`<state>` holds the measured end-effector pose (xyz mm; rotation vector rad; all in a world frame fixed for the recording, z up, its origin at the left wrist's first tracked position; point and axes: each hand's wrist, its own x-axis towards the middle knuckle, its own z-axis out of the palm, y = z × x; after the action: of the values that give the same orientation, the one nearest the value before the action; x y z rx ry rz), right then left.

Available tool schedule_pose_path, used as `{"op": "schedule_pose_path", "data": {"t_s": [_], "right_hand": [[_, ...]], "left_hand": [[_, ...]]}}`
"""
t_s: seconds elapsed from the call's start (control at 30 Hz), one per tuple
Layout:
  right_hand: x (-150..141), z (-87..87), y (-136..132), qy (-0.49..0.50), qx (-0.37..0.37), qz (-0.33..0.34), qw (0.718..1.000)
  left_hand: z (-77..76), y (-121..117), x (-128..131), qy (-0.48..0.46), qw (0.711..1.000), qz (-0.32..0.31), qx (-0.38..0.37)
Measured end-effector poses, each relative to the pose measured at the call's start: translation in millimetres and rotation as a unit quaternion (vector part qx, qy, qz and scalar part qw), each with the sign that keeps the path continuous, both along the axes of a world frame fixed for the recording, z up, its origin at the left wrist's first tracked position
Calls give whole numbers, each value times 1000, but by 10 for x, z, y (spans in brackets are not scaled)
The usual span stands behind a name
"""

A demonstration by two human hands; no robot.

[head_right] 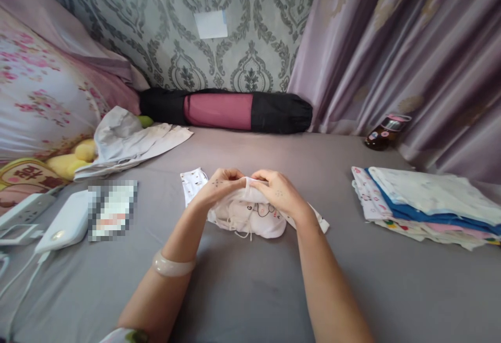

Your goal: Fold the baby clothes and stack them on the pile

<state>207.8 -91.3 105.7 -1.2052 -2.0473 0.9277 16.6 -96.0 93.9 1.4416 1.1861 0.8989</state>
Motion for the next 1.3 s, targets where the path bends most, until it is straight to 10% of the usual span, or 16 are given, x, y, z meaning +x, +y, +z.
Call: {"op": "schedule_pose_path", "data": {"t_s": [0.37, 0.7, 0.97, 1.3], "right_hand": [[288, -41, 145, 64, -7, -97, 993], [339, -103, 183, 48, 7, -127, 991], [359, -133, 206, 36, 15, -122, 992], [426, -63, 79, 72, 5, -76, 994]], "left_hand": [[149, -18, -561, 77, 997, 26, -16], [128, -52, -753, 25, 993, -114, -24], [-20, 10, -773, 103, 994, -41, 20], [184, -48, -516, 4, 981, 103, 163]]}}
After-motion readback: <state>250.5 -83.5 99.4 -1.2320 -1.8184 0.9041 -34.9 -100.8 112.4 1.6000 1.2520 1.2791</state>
